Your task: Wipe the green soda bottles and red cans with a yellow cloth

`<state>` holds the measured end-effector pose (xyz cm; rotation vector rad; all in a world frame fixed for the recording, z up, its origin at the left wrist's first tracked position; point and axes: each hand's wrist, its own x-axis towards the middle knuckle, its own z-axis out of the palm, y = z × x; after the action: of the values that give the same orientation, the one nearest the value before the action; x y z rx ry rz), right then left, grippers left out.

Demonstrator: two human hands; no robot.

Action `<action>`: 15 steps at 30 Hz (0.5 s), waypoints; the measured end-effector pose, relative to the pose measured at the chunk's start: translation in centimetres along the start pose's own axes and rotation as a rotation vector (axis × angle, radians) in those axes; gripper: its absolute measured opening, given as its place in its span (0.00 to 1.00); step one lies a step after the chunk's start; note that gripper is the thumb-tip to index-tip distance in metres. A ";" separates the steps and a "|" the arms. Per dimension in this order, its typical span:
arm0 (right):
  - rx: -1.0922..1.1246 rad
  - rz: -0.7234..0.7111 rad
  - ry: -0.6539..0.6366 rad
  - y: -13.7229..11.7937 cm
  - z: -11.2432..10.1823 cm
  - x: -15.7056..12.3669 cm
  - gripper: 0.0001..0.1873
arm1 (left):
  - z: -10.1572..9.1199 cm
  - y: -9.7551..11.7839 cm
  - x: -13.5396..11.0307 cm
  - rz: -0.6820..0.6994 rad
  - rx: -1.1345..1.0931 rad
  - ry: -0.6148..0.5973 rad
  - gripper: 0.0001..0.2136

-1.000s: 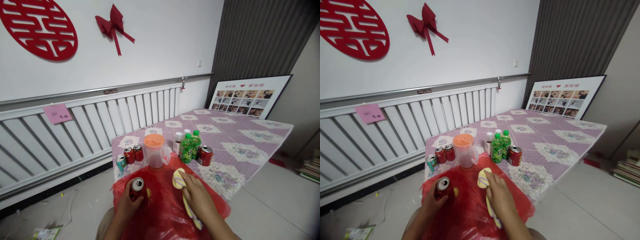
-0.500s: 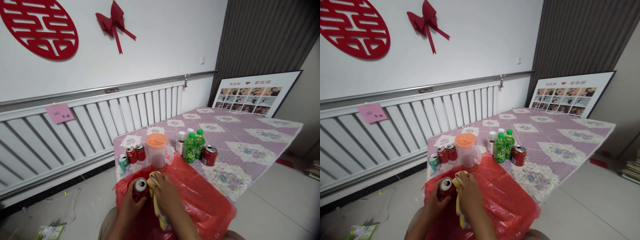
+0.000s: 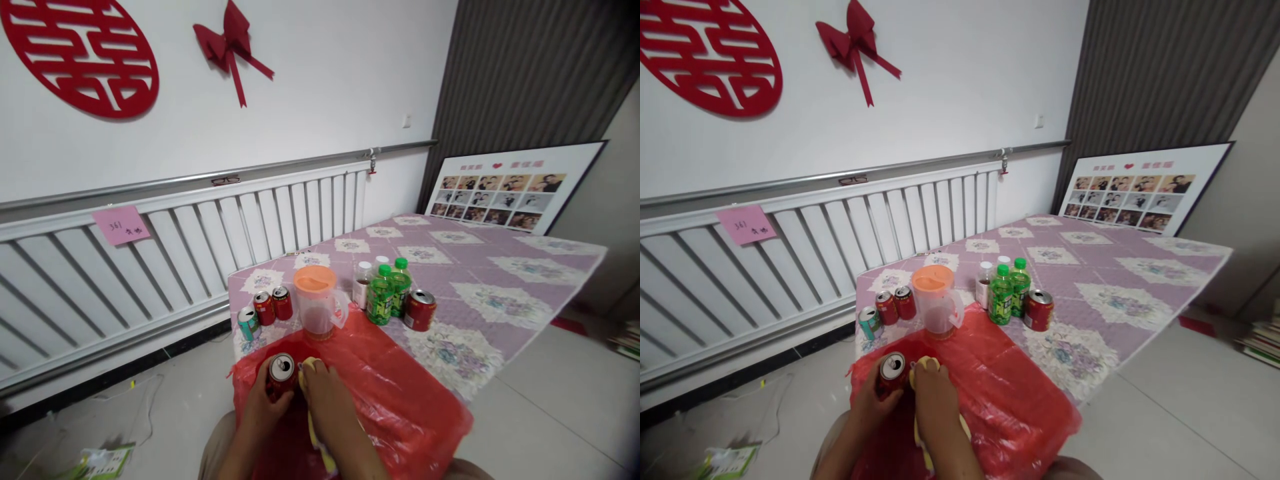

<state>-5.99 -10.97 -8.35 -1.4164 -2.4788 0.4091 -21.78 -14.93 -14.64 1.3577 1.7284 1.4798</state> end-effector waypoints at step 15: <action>0.154 -0.115 0.045 0.0 -1.9 -2.7 0.23 | 0.0 -0.6 0.2 0.018 0.004 -0.038 0.28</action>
<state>-3.94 -13.11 -6.87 -1.2035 -2.4208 0.5257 -22.06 -14.68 -15.14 1.3979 1.7010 1.4522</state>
